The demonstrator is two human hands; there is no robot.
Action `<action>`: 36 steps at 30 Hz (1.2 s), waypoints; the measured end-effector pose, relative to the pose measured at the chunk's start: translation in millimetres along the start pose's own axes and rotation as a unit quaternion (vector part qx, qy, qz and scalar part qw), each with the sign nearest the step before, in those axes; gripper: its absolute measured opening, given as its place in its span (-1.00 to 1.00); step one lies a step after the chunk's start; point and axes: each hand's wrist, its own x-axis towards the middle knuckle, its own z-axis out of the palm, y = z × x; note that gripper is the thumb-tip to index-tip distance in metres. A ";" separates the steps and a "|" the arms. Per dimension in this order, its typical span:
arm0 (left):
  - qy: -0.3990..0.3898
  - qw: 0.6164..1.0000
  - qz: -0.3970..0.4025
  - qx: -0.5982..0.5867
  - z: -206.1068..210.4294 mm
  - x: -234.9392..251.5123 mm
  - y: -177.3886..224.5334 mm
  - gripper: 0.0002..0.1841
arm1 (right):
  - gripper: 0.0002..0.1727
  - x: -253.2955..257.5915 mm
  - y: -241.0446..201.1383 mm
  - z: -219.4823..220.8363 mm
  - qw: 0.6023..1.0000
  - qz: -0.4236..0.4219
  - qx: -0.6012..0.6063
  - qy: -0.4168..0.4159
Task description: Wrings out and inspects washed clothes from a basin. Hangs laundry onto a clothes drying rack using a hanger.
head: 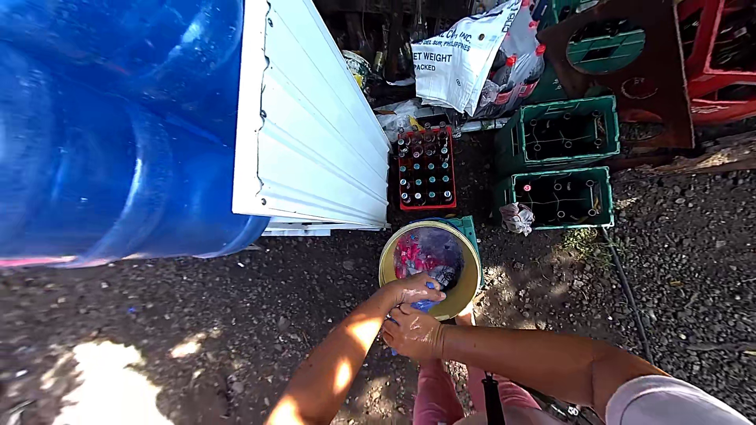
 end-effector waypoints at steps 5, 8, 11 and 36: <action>0.035 0.988 -0.070 0.130 12.9 -3.5 29.3 -0.56 | -0.71 2.1 -3.0 2.3 0.995 0.015 0.046 -0.088; 0.043 0.971 -0.180 0.153 20.2 -6.7 60.8 -0.56 | -0.62 7.2 -3.2 -15.3 0.968 0.061 0.170 -0.174; 0.072 0.976 -0.113 0.173 20.1 11.3 15.9 -0.51 | -0.64 8.4 -1.2 -0.1 0.950 0.096 0.235 -0.180; 0.862 0.320 0.178 -0.351 412.3 -544.6 -177.1 -0.65 | -0.37 273.6 -252.7 -110.9 0.852 0.105 0.511 0.043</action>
